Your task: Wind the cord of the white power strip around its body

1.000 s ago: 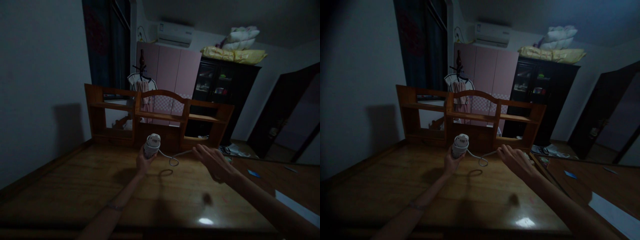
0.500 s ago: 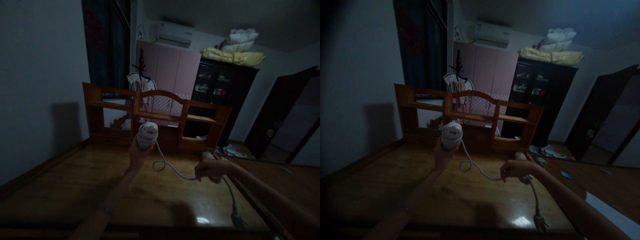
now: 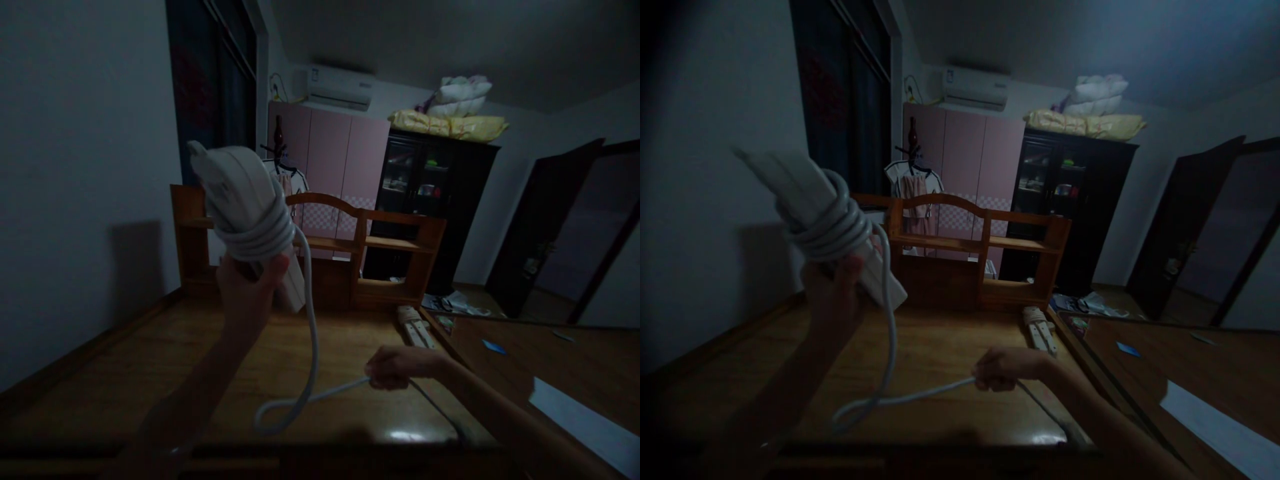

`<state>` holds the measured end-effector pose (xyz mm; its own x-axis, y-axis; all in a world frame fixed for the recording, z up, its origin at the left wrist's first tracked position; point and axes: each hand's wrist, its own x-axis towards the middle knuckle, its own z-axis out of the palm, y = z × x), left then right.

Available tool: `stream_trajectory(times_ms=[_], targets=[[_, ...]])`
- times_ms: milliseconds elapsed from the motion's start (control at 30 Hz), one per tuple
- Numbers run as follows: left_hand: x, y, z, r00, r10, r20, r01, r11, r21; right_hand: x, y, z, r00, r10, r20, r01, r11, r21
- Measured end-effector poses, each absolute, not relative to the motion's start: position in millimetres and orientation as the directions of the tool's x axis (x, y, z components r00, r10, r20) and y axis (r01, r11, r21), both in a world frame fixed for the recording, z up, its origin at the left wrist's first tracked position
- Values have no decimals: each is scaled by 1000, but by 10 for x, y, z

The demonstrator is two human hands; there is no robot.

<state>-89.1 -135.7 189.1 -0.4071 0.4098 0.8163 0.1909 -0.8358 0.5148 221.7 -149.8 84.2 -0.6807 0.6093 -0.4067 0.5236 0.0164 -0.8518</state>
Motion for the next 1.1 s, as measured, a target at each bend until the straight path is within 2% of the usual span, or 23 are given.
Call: stream_trajectory(times_ms=[67,133,200,267,367,467,500,567,667,733,800,967,1100], targets=[[-832,-1297,2039,-402,373,836,176,-865,470,2012,-1675,770,-733,454,-507,634,183,-752],[-801,-1203,2160,-411,311,857,260,-861,437,1819,-1907,751,-750,348,-562,657,299,-692],[-806,-1075,2216,-412,275,869,366,-823,434,1678,-2176,835,-766,367,-529,642,380,-666],[-854,-919,2186,-400,269,876,442,-780,442,1614,-2438,1018,-789,442,-427,605,437,-666],[-993,-652,1992,-345,310,886,512,-729,455,1631,-2689,1335,-715,668,-204,593,426,-683],[-1136,-391,1688,-333,422,843,576,-617,536,1678,-2657,1524,-493,850,183,548,467,-694],[-1167,-318,1577,-340,443,830,606,-572,553,1686,-2587,1557,-381,860,339,542,504,-672],[-1189,-200,1354,-333,482,810,663,-492,565,1693,-2394,1612,-147,785,602,554,569,-608],[-1138,-89,1029,-300,575,761,725,-381,574,1693,-2041,1719,119,593,796,570,616,-544],[-1071,-39,828,-221,653,724,756,-355,551,1689,-1788,1792,218,512,831,546,641,-539],[-995,7,643,-143,713,687,794,-332,509,1684,-1518,1817,267,505,821,492,661,-567],[-829,113,270,116,774,622,839,-411,355,1762,-784,1522,312,676,668,216,635,-742],[-748,186,21,283,766,577,825,-501,261,2020,-208,1078,379,783,494,97,497,-862]])
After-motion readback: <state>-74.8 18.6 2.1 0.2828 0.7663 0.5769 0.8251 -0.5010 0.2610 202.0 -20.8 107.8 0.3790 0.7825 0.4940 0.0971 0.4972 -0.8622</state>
